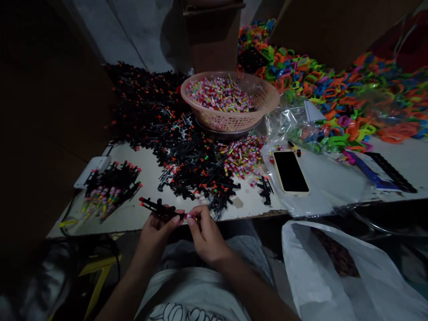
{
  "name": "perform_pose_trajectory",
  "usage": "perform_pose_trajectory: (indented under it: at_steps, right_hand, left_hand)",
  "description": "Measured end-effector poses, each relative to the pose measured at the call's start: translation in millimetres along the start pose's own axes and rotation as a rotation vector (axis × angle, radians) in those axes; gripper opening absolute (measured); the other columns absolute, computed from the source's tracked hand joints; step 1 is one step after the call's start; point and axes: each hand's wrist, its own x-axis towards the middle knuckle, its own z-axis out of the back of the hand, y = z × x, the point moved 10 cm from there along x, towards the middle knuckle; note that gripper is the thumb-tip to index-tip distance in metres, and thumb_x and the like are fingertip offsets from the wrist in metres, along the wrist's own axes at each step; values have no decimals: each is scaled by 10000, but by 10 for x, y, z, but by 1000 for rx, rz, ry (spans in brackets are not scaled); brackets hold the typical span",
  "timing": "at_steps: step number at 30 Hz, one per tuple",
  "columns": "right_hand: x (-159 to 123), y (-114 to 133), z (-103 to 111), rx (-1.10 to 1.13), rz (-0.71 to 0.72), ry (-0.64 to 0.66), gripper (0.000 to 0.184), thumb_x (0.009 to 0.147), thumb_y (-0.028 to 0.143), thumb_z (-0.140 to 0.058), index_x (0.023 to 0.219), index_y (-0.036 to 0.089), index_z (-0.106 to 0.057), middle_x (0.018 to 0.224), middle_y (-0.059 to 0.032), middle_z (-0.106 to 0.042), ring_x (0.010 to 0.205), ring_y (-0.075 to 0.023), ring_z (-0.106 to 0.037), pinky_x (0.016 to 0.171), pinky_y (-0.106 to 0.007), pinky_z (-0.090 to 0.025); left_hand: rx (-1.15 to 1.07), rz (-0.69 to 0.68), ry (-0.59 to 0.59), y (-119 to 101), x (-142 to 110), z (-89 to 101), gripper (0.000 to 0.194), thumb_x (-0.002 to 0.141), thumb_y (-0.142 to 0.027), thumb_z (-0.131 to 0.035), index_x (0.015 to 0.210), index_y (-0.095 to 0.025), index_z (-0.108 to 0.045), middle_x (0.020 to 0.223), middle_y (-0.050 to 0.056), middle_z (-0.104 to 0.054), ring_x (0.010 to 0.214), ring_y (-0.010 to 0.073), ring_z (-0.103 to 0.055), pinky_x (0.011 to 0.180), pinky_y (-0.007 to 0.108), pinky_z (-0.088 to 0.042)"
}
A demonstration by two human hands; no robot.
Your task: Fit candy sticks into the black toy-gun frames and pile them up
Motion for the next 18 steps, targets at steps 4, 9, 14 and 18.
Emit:
perform_pose_trajectory:
  at_steps: [4, 9, 14, 18]
  right_hand:
    - [-20, 10, 18, -5, 32, -42, 107, 948, 310, -397, 1014, 231, -429, 914, -38, -576, 839, -160, -576, 786, -300, -474]
    - [-31, 126, 105, 1, 129, -161, 74, 927, 257, -446, 998, 234, -445, 976, -62, -575, 901, -168, -598, 791, -308, -496]
    - [-59, 250, 104, -145, 235, -182, 81, 900, 193, -462, 968, 237, -454, 979, -61, -597, 919, -175, -602, 792, -309, -493]
    - [-72, 382, 71, -242, 346, -146, 93, 898, 146, -426, 914, 234, -451, 948, -61, -591, 861, -174, -596, 742, -310, -491]
  left_hand:
    - [24, -12, -30, -26, -11, 18, 493, 547, -283, -833, 939, -182, -552, 864, 49, -734, 886, 220, -683, 810, 337, -527]
    - [45, -9, -82, -38, -41, 56, 530, 503, -312, -848, 929, -186, -560, 866, 51, -738, 884, 238, -688, 791, 346, -537]
    - [42, -19, -71, -74, -67, 33, 498, 529, -298, -839, 931, -175, -572, 847, 57, -739, 857, 233, -693, 758, 331, -547]
    - [49, -24, -94, -78, -95, 26, 485, 531, -299, -836, 925, -156, -592, 838, 73, -740, 822, 235, -698, 695, 311, -555]
